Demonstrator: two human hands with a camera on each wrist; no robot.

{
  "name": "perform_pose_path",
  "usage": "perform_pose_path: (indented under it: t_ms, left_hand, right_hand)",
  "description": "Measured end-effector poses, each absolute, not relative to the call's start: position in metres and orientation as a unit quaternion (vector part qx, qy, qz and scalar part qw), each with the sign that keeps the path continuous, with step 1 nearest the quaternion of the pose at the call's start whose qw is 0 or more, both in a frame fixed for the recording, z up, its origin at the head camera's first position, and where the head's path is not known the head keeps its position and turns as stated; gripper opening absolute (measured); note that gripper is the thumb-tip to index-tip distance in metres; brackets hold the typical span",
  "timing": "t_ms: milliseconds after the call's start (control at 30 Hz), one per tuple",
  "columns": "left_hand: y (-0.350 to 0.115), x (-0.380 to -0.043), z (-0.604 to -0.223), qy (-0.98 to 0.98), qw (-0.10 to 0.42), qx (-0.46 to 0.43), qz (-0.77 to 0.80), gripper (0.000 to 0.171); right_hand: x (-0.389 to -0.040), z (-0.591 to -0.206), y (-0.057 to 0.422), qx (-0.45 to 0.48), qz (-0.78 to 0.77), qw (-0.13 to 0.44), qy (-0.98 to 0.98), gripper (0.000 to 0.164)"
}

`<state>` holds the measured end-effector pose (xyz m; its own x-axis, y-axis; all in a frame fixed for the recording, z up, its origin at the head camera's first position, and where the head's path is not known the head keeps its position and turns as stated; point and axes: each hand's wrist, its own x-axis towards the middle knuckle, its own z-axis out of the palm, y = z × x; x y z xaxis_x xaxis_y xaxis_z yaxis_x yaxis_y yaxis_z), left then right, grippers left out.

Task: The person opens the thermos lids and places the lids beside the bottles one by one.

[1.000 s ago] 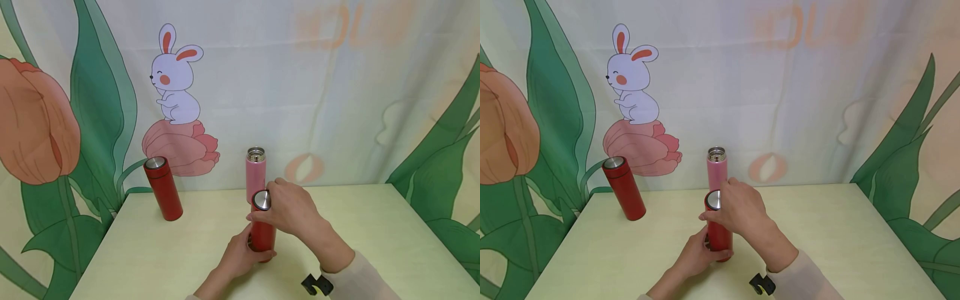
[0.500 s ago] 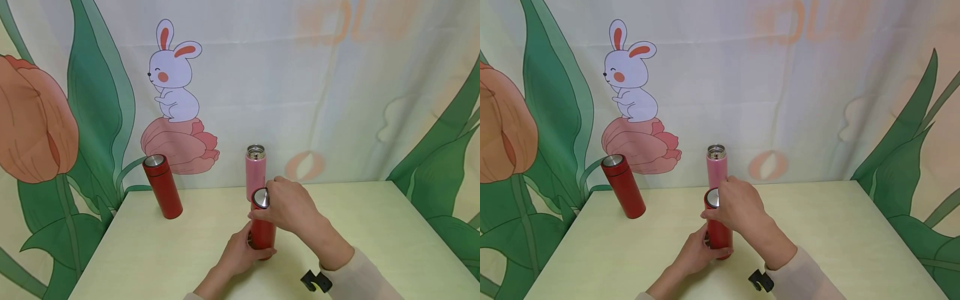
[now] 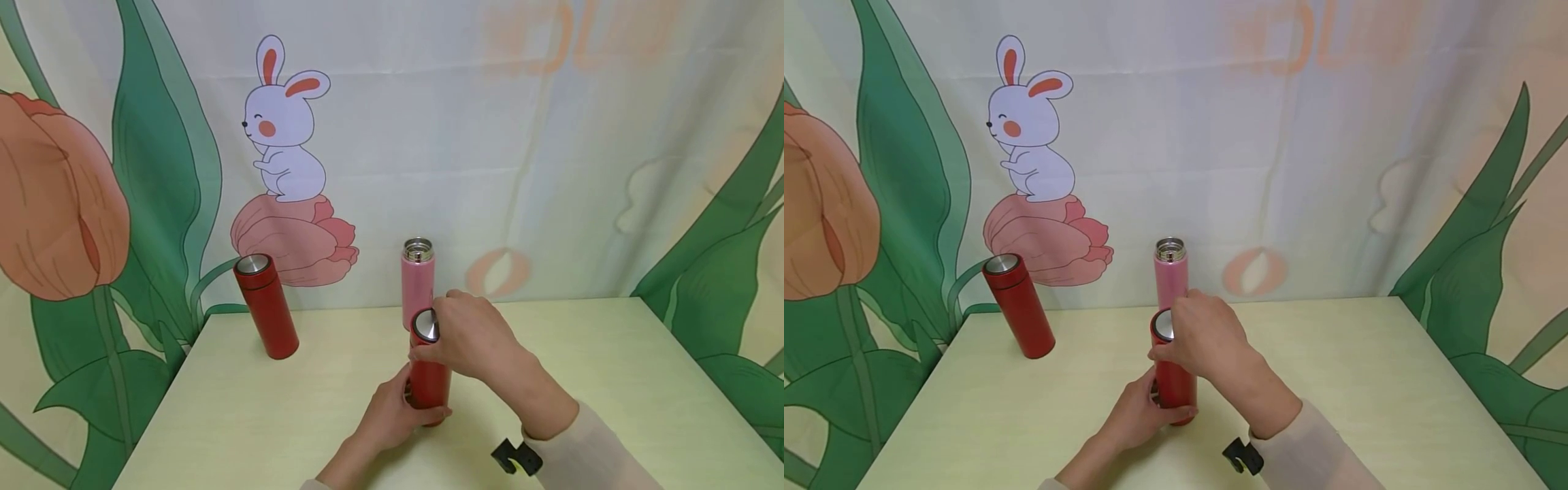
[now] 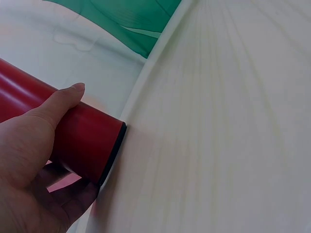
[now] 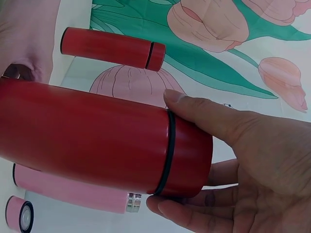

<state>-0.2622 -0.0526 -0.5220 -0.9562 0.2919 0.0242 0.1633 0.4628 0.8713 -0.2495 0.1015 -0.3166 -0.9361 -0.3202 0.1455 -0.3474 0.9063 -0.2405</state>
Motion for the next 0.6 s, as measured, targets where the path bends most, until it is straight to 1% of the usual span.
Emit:
perform_pose_path:
  t_ms: [233, 467, 600]
  left_hand:
    - [-0.052, -0.2622, -0.5219, 0.851, 0.077, 0.122, 0.505, 0.084]
    - [-0.0519, -0.2632, -0.5226, 0.85, 0.077, 0.124, 0.506, 0.086]
    - [-0.0524, -0.263, -0.523, 0.85, 0.074, 0.127, 0.506, 0.084]
  right_hand:
    - [-0.2508, -0.3156, 0.1023, 0.187, 0.13, 0.05, -0.973, 0.039]
    - [-0.2511, -0.3128, 0.1042, 0.205, 0.112, 0.043, -0.971, 0.043]
    - [-0.2512, -0.3109, 0.1054, 0.219, 0.098, 0.038, -0.97, 0.042]
